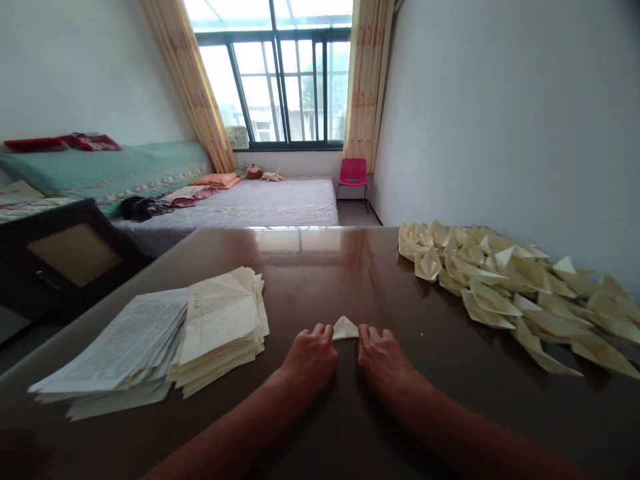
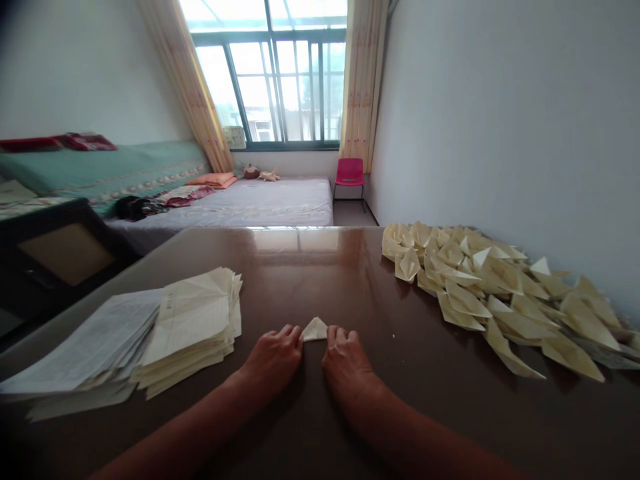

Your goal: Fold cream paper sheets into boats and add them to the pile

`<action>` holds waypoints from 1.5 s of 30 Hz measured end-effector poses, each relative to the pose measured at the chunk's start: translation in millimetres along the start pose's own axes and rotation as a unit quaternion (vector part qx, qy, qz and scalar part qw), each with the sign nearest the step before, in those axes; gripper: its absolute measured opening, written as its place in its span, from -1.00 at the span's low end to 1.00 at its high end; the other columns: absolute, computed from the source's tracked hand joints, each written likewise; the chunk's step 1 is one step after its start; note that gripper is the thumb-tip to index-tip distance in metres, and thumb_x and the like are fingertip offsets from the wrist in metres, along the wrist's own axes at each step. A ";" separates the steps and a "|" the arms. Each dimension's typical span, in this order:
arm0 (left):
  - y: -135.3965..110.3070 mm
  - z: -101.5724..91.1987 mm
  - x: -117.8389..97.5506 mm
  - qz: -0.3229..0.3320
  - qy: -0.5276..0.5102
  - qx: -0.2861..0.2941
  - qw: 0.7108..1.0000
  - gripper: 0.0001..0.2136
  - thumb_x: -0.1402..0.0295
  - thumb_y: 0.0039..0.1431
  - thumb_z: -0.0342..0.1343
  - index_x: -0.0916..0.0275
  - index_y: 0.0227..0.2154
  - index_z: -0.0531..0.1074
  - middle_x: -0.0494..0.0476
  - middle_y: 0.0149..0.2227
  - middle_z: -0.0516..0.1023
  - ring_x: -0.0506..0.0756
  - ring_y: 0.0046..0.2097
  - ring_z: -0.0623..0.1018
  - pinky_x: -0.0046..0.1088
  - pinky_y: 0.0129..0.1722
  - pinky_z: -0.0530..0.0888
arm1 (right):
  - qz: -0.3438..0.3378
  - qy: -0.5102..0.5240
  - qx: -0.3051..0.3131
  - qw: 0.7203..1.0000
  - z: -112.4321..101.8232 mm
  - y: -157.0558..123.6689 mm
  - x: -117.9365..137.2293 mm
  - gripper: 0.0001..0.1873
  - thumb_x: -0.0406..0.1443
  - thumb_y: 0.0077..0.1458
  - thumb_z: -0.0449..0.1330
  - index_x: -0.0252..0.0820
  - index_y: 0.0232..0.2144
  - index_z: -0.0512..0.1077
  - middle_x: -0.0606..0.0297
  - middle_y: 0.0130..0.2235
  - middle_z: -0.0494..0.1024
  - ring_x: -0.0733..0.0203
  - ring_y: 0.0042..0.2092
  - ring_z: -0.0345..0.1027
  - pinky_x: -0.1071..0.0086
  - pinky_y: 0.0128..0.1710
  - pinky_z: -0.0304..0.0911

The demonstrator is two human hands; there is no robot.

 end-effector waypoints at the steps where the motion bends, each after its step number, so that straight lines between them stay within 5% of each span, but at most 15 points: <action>1: 0.1 -1.4 1.6 0.001 -0.006 0.002 1.000 -0.81 0.54 0.18 -0.03 0.36 -0.32 0.50 0.27 -0.25 0.48 0.20 -0.17 0.48 -0.32 -0.32 0.45 | -0.003 0.004 -0.009 1.000 1.1 1.6 -0.9 -0.68 -0.55 0.07 0.00 -0.40 -0.24 0.52 -0.07 -0.24 0.47 -0.03 -0.22 0.35 0.20 -0.36 0.25; 8: -0.2 -14.2 17.3 -0.006 -0.051 0.006 0.999 -0.80 0.47 0.18 -0.04 0.25 -0.36 0.50 0.19 -0.26 0.49 0.14 -0.19 0.50 -0.38 -0.27 0.46 | 0.007 0.009 -0.048 0.999 10.0 10.9 -4.2 -0.45 -0.53 0.17 -0.09 -0.44 0.22 0.13 -0.10 -0.07 0.45 -0.01 -0.14 0.37 0.20 -0.34 0.32; 18: 11.2 -18.3 7.7 0.030 -0.046 0.034 0.998 -0.81 0.48 0.04 0.06 0.36 -0.28 0.50 0.33 -0.25 0.50 0.21 -0.20 0.54 -0.28 -0.18 0.48 | -0.087 0.069 0.037 0.993 -19.6 35.2 -10.7 -0.77 -0.44 0.13 0.05 -0.28 -0.24 0.49 0.03 -0.17 0.53 0.06 -0.19 0.44 0.31 -0.30 0.32; 24: 25.9 -17.7 18.3 0.033 -0.064 0.058 0.996 -0.84 0.43 0.14 0.02 0.33 -0.39 0.51 0.29 -0.32 0.53 0.17 -0.27 0.57 -0.35 -0.22 0.46 | -0.088 0.095 0.023 0.991 -12.8 32.5 -20.5 -0.69 -0.27 0.19 0.08 -0.30 -0.08 0.42 -0.01 -0.10 0.50 0.03 -0.13 0.43 0.29 -0.25 0.33; 29: 23.8 -13.5 34.1 0.011 -0.099 0.040 0.994 -0.85 0.30 0.17 0.03 0.23 -0.33 0.46 0.13 -0.29 0.52 0.10 -0.25 0.55 -0.45 -0.27 0.42 | -0.036 0.156 -0.063 0.985 4.1 25.1 -35.0 -0.50 -0.12 0.23 0.01 -0.23 0.14 0.26 0.00 -0.01 0.43 0.04 -0.06 0.40 0.28 -0.15 0.30; 35: 15.6 7.9 51.4 -0.066 -0.309 -0.011 0.949 -0.73 0.30 0.09 0.13 0.15 -0.12 0.39 -0.04 -0.33 0.50 0.02 -0.30 0.48 -0.54 -0.33 0.34 | -0.026 0.318 -0.102 0.942 21.0 26.9 -53.2 -0.53 -0.03 0.19 0.05 -0.03 0.09 0.32 0.24 -0.11 0.45 0.19 -0.14 0.40 0.39 -0.18 0.24; 41: 20.7 17.7 52.7 -0.088 -0.381 -0.065 0.918 -0.87 0.31 0.12 0.10 0.13 -0.29 0.50 -0.02 -0.33 0.46 -0.01 -0.33 0.45 -0.53 -0.32 0.33 | -0.016 0.446 -0.105 0.889 25.1 35.8 -61.6 -0.74 -0.15 0.20 0.08 -0.09 -0.16 0.47 0.32 -0.27 0.47 0.29 -0.29 0.35 0.45 -0.28 0.18; 45: 25.1 19.2 54.2 -0.097 -0.492 -0.149 0.852 -0.84 0.33 0.18 0.05 0.17 -0.25 0.51 0.07 -0.20 0.44 -0.02 -0.25 0.47 -0.52 -0.24 0.40 | -0.016 0.530 -0.153 0.834 25.3 37.4 -67.0 -0.71 -0.18 0.23 0.04 -0.19 -0.40 0.46 0.32 -0.38 0.44 0.31 -0.34 0.30 0.45 -0.29 0.18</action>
Point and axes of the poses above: each hand's wrist, its own y-axis towards the middle knuckle, its own z-axis out of the palm, x = y × z, the point moved 4 cm from there along y, towards the middle knuckle
